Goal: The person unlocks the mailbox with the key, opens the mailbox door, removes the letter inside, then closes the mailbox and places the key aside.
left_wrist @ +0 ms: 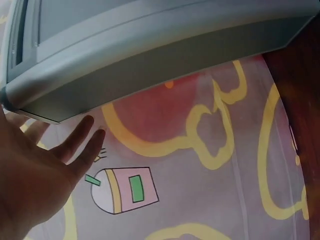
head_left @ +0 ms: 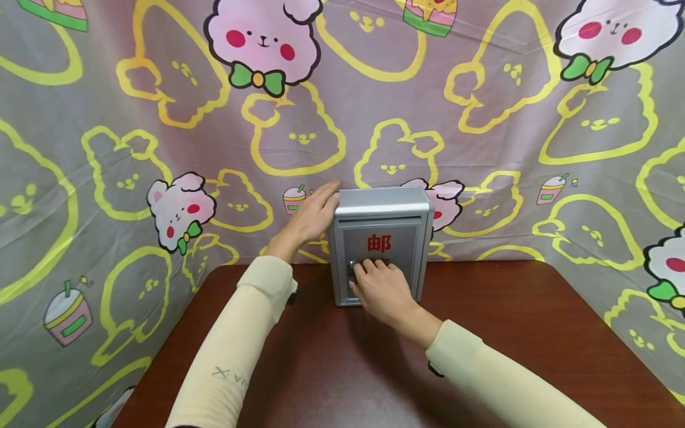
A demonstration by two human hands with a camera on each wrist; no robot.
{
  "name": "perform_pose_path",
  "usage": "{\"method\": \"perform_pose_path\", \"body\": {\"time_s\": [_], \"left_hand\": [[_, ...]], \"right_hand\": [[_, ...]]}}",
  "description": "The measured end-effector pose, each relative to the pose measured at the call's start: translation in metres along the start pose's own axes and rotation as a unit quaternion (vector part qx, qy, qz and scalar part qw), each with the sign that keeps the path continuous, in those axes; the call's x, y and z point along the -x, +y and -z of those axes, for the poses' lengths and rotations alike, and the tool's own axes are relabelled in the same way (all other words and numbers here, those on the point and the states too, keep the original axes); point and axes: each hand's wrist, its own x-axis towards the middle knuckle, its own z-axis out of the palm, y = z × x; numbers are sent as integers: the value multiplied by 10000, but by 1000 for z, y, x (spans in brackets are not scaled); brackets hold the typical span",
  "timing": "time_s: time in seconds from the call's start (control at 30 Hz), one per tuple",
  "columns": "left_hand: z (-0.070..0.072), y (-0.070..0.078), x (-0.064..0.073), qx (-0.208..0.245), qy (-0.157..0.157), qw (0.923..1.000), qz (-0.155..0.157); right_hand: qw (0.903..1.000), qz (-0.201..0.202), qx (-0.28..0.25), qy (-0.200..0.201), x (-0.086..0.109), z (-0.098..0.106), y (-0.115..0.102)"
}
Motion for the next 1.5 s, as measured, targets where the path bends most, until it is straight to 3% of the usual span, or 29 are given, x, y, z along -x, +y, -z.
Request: {"method": "perform_pose_path", "body": {"time_s": [0.33,0.7,0.9,1.5], "left_hand": [[-4,-11,-1,-195,25,9988,-446],[-13,-16,-4,-444,285,9964,-666],[-13,-16,-4,-503,393,9953,-733],[-15,-16,-2,-421,480,9948,-795]], "right_hand": [[9995,-224,197,108,-6,-6,-8],[9983,-476,274,210,-8,-19,-8],[9983,-325,183,452,-10,-18,-10],[9988,-336,-15,349,-12,-17,-17]]}}
